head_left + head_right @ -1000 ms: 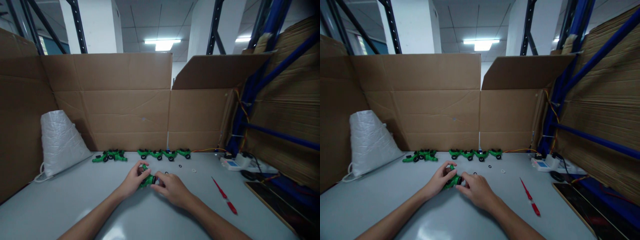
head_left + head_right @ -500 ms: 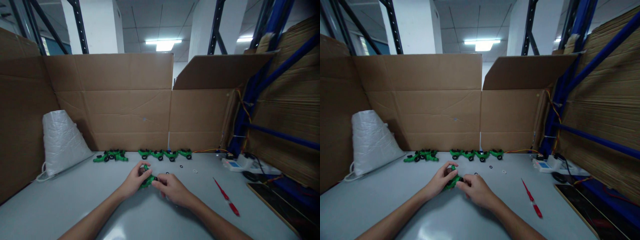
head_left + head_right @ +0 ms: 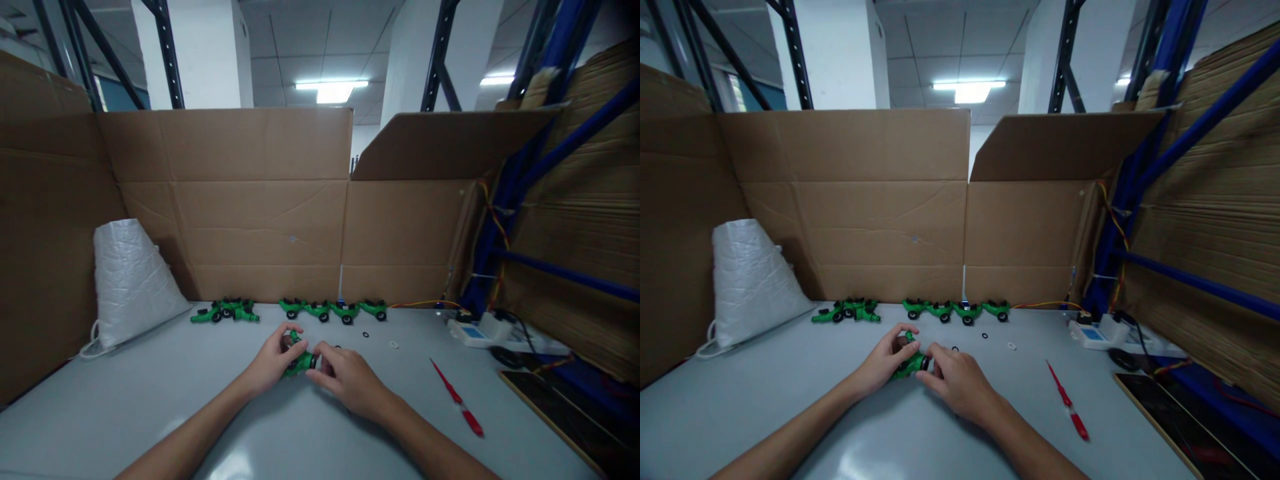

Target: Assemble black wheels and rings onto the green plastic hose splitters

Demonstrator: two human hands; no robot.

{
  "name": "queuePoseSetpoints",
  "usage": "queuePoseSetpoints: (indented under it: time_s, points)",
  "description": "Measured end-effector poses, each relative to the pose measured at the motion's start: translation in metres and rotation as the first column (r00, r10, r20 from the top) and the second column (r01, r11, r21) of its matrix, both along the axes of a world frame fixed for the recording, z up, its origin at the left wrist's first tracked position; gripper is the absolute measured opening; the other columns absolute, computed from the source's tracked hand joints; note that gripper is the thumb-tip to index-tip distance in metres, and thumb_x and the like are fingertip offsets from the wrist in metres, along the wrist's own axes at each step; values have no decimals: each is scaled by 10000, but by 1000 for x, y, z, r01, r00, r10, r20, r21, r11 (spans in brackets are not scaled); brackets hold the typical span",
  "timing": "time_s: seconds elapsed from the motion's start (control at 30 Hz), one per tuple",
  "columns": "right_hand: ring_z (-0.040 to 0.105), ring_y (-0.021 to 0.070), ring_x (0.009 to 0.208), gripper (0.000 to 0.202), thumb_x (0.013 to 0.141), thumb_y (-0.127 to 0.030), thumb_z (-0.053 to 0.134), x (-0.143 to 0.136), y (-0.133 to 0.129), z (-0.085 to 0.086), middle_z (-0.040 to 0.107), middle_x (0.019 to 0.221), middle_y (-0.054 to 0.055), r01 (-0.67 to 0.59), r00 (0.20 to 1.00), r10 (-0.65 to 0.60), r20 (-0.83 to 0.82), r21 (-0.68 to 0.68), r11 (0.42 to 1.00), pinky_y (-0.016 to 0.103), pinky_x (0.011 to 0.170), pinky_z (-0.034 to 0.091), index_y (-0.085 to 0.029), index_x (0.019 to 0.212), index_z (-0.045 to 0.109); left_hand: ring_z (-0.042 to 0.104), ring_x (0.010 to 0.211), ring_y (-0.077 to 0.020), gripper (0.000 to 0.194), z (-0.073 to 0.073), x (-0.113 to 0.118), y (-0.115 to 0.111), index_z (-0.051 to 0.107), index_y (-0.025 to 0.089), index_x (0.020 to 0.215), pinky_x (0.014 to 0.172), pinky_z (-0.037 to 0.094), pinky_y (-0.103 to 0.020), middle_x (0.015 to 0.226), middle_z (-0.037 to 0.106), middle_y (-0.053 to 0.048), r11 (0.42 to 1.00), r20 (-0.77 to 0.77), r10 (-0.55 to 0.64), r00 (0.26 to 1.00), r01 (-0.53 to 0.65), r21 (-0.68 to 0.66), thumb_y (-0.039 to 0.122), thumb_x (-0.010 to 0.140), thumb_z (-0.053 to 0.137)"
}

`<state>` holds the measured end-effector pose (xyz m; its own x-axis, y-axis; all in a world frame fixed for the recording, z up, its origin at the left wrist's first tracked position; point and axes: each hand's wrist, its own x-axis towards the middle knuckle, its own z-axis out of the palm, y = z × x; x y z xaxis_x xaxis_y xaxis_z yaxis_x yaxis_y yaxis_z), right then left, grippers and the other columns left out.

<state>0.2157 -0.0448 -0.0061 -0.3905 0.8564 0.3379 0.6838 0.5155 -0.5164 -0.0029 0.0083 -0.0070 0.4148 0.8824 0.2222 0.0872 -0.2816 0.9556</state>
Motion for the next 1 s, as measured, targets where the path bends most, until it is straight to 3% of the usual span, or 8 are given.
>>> queuePoseSetpoints:
  time_s: [0.4, 0.53, 0.63, 0.73, 1.0]
  points:
    - [574, 167, 664, 324, 1050, -440, 529, -2, 3, -1, 658, 725, -4, -33, 998, 30, -48, -60, 998, 272, 642, 318, -214, 836, 622, 440, 580, -95, 559, -1, -1, 2, 548, 185, 1210, 533, 323, -204, 692, 459, 76, 997, 22, -53, 998, 54, -58, 606, 891, 732]
    - [602, 177, 732, 190, 993, -416, 642, -1, -1, 4, 678, 814, -12, -44, 995, 38, -90, -64, 997, 266, 689, 358, -230, 1020, 612, 447, 614, -105, 552, 0, -1, 3, 557, 172, 1216, 554, 328, -209, 699, 480, 64, 999, 0, -30, 1000, 30, -10, 592, 901, 728]
    - [613, 178, 771, 280, 930, -354, 727, -1, -2, 4, 674, 868, -23, -45, 993, 40, -107, -47, 998, 263, 725, 380, -243, 1134, 569, 473, 632, -112, 556, 2, 0, 1, 569, 165, 1211, 568, 322, -216, 712, 513, 50, 1000, -13, -13, 1000, 13, 6, 593, 895, 733]
    - [606, 171, 766, 219, 940, -316, 707, -1, 0, 2, 654, 855, -29, -44, 994, 41, -101, -31, 999, 258, 723, 381, -240, 1091, 568, 482, 624, -113, 560, 3, 0, 0, 568, 169, 1218, 569, 315, -217, 705, 514, 53, 1000, -11, -5, 1000, 4, -11, 595, 895, 732]
    - [583, 169, 714, 182, 1020, -401, 607, -1, 0, -1, 648, 783, -21, -20, 999, 18, -46, -39, 999, 256, 669, 347, -225, 980, 586, 471, 610, -110, 568, 3, 1, -2, 559, 177, 1218, 558, 313, -216, 696, 498, 62, 999, 9, -15, 1000, 16, -48, 602, 887, 739]
